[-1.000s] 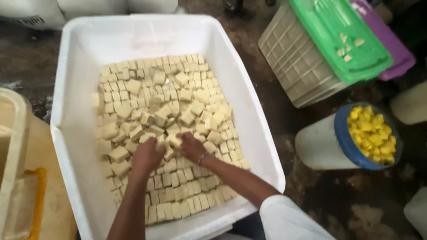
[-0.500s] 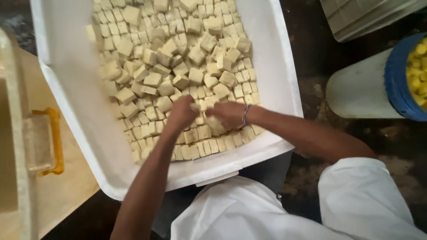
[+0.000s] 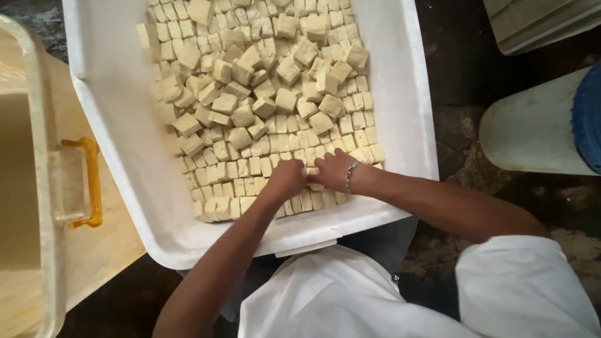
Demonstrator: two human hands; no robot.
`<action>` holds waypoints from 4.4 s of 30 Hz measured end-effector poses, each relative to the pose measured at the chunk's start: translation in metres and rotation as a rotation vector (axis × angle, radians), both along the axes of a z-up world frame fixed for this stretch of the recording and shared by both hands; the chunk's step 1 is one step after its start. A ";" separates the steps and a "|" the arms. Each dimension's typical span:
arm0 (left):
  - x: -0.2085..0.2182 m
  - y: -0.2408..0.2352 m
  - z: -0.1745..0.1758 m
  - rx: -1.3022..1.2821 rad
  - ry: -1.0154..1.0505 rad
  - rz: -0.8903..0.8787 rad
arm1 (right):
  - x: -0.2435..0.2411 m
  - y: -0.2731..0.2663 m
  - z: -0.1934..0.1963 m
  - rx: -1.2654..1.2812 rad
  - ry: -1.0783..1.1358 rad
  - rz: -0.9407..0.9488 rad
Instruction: The person repeatedly scoops small white cubes from a large white bin, rinses them in a yellow tub filled with water, and returns them to the bin. The process is repeated multiple times to wash the cubes.
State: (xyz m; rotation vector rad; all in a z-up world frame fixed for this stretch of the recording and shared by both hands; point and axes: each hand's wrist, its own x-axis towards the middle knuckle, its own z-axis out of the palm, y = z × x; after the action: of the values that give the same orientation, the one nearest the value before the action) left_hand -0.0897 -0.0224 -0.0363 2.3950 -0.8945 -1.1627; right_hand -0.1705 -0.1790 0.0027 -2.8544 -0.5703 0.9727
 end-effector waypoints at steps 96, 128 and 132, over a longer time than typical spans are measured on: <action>0.129 0.056 0.088 -0.729 0.978 0.661 | 0.099 0.025 0.049 0.965 -0.573 -0.496; 0.076 0.071 0.015 0.224 0.228 -0.301 | 0.051 0.054 0.021 0.360 0.126 -0.261; 0.070 0.071 0.018 0.217 0.159 -0.312 | 0.044 0.062 -0.009 0.250 0.078 -0.220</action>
State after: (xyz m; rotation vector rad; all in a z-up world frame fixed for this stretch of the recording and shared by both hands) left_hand -0.0194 0.0481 -0.0182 2.3387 -1.1709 -1.6173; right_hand -0.1264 -0.1170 -0.0060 -2.5795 -0.3345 0.9014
